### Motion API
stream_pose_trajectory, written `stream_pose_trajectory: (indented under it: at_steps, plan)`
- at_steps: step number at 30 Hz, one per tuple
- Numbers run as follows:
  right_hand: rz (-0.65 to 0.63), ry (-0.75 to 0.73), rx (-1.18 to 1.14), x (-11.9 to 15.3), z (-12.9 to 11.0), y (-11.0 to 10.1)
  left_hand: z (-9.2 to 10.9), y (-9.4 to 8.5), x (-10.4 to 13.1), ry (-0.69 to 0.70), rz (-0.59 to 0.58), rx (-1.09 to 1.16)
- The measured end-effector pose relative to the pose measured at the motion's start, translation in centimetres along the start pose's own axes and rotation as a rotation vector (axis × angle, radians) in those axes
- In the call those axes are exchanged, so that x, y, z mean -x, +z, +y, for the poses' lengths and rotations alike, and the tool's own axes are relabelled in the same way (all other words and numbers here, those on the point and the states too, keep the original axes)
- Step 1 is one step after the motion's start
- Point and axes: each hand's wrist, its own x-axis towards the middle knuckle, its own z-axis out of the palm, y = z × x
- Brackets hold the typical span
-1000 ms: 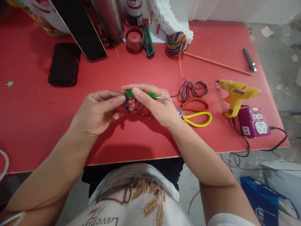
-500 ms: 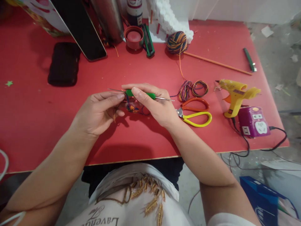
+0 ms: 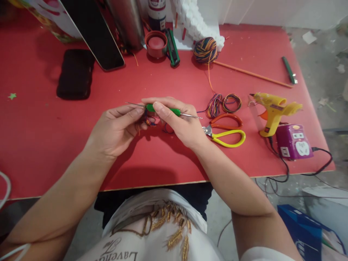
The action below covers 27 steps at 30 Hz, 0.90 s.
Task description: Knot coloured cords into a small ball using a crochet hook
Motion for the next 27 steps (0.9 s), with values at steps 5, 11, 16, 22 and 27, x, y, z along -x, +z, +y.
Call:
stream_pose_trajectory:
  at_steps: [5, 11, 16, 22, 27]
  plan:
    - [0.013, -0.032, 0.039, 0.1, 0.0, 0.1, 0.2, 0.4, 0.3, 0.035, 0.048, -0.032]
    - [0.088, -0.077, -0.025, 0.3, 0.2, 0.3, 0.2, 0.7, 0.5, 0.132, 0.055, -0.017]
    - [0.073, -0.116, 0.003, 0.3, 0.6, 0.1, -0.3, 0.3, 0.2, 0.2, 0.002, 0.021]
    - [0.05, -0.099, 0.062, 0.4, 0.1, -0.1, -0.3, -0.3, 0.2, 0.208, -0.033, 0.0]
    - [0.026, -0.099, 0.068, 0.5, -0.2, -0.3, 0.0, -0.6, 0.2, 0.202, -0.016, -0.067]
